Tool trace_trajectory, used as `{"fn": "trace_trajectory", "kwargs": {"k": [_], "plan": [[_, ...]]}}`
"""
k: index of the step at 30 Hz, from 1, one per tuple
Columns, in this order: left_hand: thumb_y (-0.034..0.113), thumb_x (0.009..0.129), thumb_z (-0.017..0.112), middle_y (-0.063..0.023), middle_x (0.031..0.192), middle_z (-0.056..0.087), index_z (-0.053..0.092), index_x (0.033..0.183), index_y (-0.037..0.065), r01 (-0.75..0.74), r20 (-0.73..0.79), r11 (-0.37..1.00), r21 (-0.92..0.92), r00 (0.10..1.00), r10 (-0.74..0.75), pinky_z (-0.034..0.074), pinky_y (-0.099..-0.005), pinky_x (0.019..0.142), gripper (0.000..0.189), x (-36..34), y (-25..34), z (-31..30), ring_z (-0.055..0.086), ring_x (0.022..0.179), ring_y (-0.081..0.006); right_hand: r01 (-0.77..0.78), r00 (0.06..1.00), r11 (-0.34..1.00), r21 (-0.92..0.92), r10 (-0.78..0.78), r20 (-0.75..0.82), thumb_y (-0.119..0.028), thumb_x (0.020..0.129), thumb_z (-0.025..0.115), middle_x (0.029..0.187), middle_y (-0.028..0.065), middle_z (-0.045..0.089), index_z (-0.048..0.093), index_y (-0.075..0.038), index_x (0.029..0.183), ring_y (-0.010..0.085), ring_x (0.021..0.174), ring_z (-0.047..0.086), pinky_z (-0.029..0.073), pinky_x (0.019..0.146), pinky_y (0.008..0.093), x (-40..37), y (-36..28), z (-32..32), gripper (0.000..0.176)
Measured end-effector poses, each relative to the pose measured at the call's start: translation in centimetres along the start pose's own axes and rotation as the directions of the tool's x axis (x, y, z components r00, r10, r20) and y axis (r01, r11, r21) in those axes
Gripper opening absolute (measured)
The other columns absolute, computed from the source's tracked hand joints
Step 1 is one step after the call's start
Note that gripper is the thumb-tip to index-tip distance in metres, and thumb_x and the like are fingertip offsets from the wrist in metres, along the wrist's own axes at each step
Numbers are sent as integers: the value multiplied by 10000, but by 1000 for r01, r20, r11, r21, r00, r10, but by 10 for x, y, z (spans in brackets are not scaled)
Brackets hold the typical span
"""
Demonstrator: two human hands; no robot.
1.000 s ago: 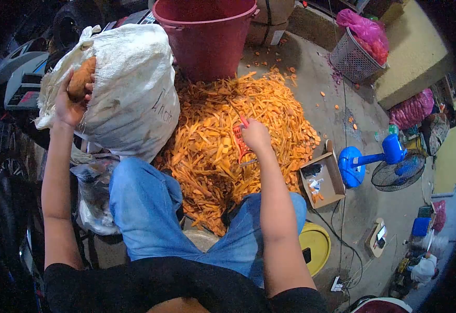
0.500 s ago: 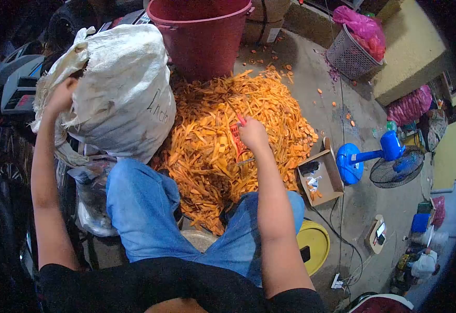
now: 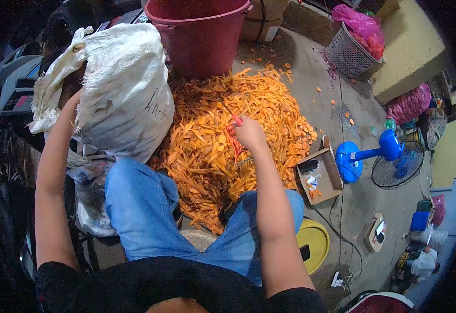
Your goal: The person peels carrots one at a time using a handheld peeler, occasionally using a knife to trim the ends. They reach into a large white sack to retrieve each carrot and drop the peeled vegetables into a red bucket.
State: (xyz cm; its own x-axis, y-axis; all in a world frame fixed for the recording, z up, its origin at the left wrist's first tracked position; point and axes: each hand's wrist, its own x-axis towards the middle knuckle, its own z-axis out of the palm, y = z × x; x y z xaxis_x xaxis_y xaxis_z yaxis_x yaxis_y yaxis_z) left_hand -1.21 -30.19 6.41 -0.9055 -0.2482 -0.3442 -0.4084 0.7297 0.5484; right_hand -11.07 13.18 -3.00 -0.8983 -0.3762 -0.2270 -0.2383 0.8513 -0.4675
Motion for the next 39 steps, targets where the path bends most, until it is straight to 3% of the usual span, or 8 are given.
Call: {"fn": "trace_trajectory", "kwargs": {"k": [12,15,21,24,25,28,32,39], "plan": [[171,688,575,-64,827,551,504,935,42,-264,-623,954,-145,773,120,423,-291,672,287,3,-18,-18,538,749,-197,16,1000,999,36,-16,-8,-225,721,478,768,180,546,510,-32,802,320,755,517,400,651,402,2,2,0,212],[215,694,606,-33,846,540,500,931,39,-471,-662,604,-642,739,-127,420,-286,693,314,-31,-10,-50,529,765,-159,-37,999,994,104,34,21,-209,717,479,770,185,545,505,-29,805,323,746,518,397,641,405,-3,-1,-6,203],[337,772,482,-132,918,496,461,961,1,-744,-740,30,-667,657,-143,433,-316,736,386,-94,76,-55,476,882,-209,-64,998,997,40,64,10,-143,692,466,787,187,548,501,-28,845,310,754,525,406,654,393,5,5,2,194],[273,802,441,-124,965,434,366,1056,-26,-379,-395,-138,-915,773,497,442,-298,728,400,-79,84,-23,479,853,-206,-36,999,993,109,36,7,-133,680,464,787,179,551,509,-39,843,304,762,526,409,662,390,6,5,6,194],[419,803,362,-114,797,514,456,900,-13,-522,-453,94,-848,804,385,470,-253,504,452,-85,112,9,530,638,-147,-41,999,993,110,41,1,-133,680,464,787,179,551,509,-39,843,304,762,526,409,662,390,7,5,5,194],[418,792,394,-127,756,515,450,853,4,-61,-60,3,-998,982,177,476,-345,588,422,-70,146,81,538,672,-225,-51,999,985,164,52,-7,-138,682,464,781,171,553,519,-52,827,301,753,528,407,656,388,8,8,5,177],[348,809,402,-163,850,503,384,938,-4,276,258,-345,-897,961,98,401,-391,790,375,-43,174,164,503,822,-268,-29,1000,901,433,30,6,-145,711,474,663,124,540,513,-41,791,233,617,523,397,567,326,19,24,13,137],[290,834,354,-172,992,481,397,1045,6,465,430,-238,-853,883,187,370,-406,826,357,-21,167,256,476,925,-269,-19,975,675,738,175,-136,-217,767,496,561,13,443,498,-12,710,107,517,374,324,498,262,16,26,5,212]]}}
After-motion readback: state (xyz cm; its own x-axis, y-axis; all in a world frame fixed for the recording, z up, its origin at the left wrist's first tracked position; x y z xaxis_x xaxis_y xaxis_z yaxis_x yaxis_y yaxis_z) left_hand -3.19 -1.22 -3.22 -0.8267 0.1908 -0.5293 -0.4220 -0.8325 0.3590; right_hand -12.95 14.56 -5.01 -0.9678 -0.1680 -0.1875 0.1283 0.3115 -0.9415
